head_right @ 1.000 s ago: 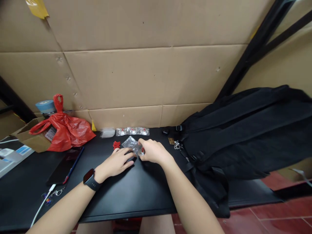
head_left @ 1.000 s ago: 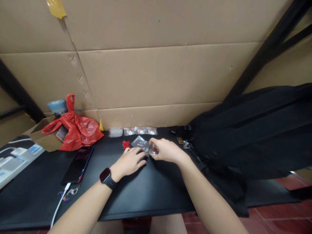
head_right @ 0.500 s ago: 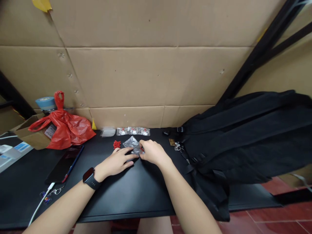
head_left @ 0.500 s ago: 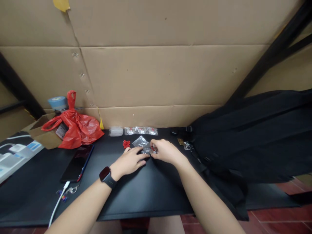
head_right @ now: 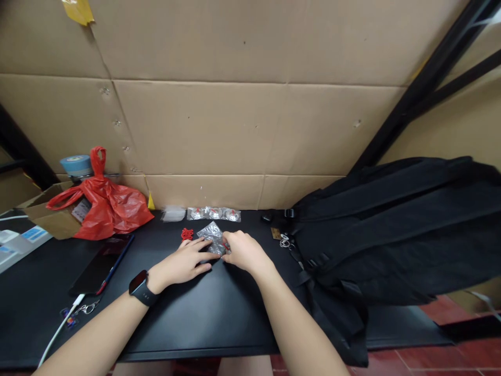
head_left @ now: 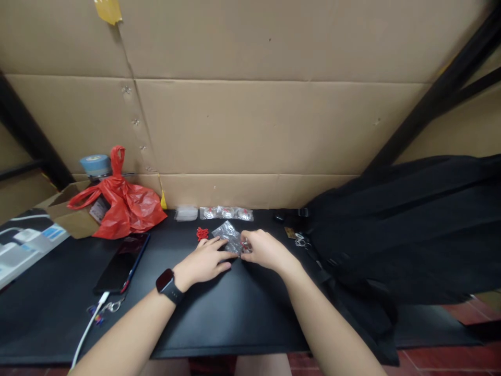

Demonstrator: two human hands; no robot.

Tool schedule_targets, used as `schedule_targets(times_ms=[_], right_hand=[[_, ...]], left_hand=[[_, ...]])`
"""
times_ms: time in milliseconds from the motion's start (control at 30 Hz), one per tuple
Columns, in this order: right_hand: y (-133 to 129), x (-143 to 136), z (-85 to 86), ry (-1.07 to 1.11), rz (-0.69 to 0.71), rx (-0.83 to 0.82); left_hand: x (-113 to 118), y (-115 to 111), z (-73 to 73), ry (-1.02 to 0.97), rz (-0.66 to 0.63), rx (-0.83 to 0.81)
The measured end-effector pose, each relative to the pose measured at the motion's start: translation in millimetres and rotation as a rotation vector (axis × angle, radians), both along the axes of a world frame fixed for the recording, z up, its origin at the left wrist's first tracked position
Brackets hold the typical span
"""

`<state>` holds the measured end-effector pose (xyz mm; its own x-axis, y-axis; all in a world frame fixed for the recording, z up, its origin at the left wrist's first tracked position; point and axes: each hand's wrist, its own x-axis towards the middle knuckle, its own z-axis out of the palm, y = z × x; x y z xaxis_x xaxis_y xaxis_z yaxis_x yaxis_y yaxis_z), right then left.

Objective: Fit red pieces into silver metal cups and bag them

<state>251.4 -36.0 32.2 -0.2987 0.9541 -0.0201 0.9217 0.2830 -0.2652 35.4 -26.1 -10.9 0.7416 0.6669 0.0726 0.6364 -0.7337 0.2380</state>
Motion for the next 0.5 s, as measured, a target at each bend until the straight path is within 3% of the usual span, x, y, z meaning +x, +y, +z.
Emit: schedule_targets(times_ms=[167, 500], right_hand=[[6, -4, -10.1, 0.015, 0.036, -0.006], [12, 5, -13.5, 0.18, 0.279, 0.025]], left_hand=[[-1, 0, 9.3, 0.015, -0.024, -0.041], [-4, 2, 13.7, 0.009, -0.059, -0.11]])
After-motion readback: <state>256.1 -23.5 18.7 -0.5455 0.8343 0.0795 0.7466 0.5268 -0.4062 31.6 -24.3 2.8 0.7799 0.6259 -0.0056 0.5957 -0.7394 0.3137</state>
